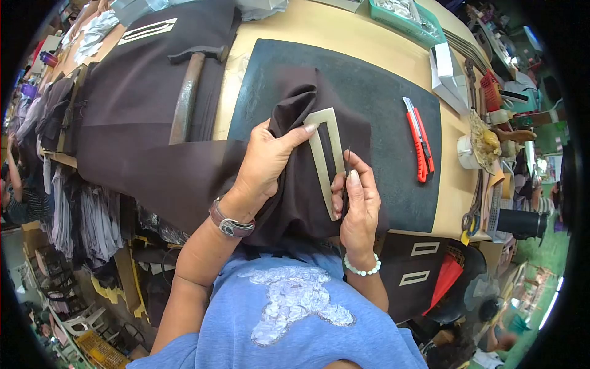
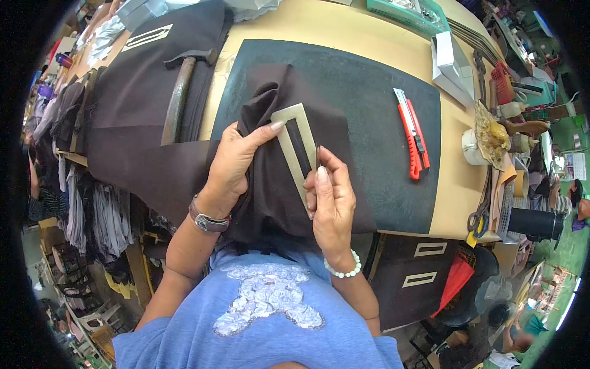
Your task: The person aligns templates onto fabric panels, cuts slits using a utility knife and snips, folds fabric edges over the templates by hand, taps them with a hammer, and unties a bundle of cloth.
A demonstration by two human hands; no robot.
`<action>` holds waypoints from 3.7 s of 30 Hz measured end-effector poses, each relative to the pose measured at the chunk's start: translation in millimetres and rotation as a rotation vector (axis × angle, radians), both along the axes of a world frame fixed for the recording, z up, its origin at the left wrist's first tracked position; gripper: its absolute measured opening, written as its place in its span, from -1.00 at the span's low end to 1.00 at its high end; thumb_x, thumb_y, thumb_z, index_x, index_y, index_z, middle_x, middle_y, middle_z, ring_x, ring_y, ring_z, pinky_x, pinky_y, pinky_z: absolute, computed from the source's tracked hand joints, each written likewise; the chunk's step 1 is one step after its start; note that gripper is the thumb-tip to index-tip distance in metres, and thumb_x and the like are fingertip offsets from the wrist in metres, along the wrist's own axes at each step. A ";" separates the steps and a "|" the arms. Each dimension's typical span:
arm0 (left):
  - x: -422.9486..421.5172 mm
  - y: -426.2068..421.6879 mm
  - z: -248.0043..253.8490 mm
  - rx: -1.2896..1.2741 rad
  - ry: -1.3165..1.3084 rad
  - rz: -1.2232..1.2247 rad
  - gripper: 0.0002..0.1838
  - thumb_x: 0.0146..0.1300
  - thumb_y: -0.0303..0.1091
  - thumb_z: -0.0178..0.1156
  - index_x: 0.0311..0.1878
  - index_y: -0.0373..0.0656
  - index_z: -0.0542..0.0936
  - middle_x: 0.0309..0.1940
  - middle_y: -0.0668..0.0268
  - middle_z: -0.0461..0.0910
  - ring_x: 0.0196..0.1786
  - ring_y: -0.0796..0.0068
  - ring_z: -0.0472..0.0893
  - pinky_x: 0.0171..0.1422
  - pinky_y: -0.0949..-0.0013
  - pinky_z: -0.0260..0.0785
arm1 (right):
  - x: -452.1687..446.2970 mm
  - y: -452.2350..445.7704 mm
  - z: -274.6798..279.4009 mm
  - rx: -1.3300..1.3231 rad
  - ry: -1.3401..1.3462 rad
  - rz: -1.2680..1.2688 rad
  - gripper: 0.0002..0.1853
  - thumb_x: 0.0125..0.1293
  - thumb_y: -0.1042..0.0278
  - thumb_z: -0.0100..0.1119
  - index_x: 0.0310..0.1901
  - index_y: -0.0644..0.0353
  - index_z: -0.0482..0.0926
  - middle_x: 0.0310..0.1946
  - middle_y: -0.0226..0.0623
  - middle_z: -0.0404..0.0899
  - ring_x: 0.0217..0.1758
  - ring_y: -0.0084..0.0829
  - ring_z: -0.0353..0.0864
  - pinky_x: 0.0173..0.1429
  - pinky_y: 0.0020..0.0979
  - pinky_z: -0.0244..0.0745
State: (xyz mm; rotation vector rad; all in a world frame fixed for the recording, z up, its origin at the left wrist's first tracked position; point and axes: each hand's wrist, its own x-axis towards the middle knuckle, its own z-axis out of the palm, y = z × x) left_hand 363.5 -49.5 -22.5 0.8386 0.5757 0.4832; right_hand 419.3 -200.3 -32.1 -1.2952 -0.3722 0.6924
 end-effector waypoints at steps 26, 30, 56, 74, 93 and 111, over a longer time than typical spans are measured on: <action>-4.6 -9.8 12.1 -0.055 -0.163 -0.124 -0.77 0.18 -0.46 0.30 -0.08 -0.27 0.62 -0.23 0.34 0.65 -0.21 0.63 0.60 -0.07 0.52 0.48 | 36.5 1.3 45.5 -0.100 0.048 0.178 -0.76 0.40 0.26 0.06 -0.08 0.16 0.27 -0.59 -0.27 0.52 -0.75 -0.80 0.13 -0.67 -0.72 0.00; -6.6 -10.3 13.9 -0.024 -0.170 -0.117 -0.76 0.19 -0.47 0.29 -0.07 -0.28 0.61 -0.21 0.32 0.65 -0.18 0.63 0.59 -0.04 0.53 0.47 | 37.6 2.2 45.5 -0.126 0.023 0.185 -0.76 0.38 0.27 0.08 -0.10 0.15 0.28 -0.62 -0.29 0.51 -0.76 -0.80 0.14 -0.68 -0.72 -0.01; 3.2 -53.5 -4.1 0.093 -0.105 0.133 -0.77 0.27 -0.46 0.21 -0.01 -0.26 0.58 -0.16 0.38 0.63 -0.13 0.67 0.54 -0.01 0.55 0.39 | -22.9 -9.5 17.2 -0.137 0.028 -0.151 -0.84 0.47 0.31 -0.11 -0.06 0.15 0.19 -0.57 -0.40 0.42 -0.65 -0.81 0.17 -0.61 -0.71 0.05; -2.0 -59.1 2.5 0.070 -0.111 0.069 -0.77 0.25 -0.47 0.22 -0.02 -0.25 0.59 -0.18 0.38 0.63 -0.15 0.69 0.53 -0.04 0.56 0.38 | -17.3 -1.2 16.9 0.033 0.013 -0.238 -0.82 0.44 0.22 -0.04 -0.12 0.07 0.23 -0.58 -0.39 0.38 -0.70 -0.77 0.08 -0.65 -0.72 -0.05; -3.3 -44.0 8.3 0.003 -0.140 -0.084 -0.73 0.26 -0.50 0.20 0.04 -0.29 0.55 -0.08 0.35 0.61 -0.05 0.66 0.53 0.11 0.53 0.37 | 7.0 -37.9 31.9 -0.066 -0.491 -0.118 -0.47 0.13 0.32 0.38 0.07 0.31 0.37 -0.57 -0.53 0.35 -0.56 -0.75 0.25 -0.53 -0.66 0.14; -10.9 -40.6 6.6 0.164 -0.142 -0.225 -0.77 0.25 -0.60 0.12 -0.02 -0.28 0.56 -0.15 0.38 0.61 -0.09 0.68 0.52 0.04 0.56 0.38 | 59.1 -7.8 56.1 -0.272 -1.701 0.182 -0.74 -0.15 0.51 0.23 -0.30 0.19 0.58 -0.29 -0.31 0.56 -0.46 -0.47 0.55 -0.48 -0.46 0.37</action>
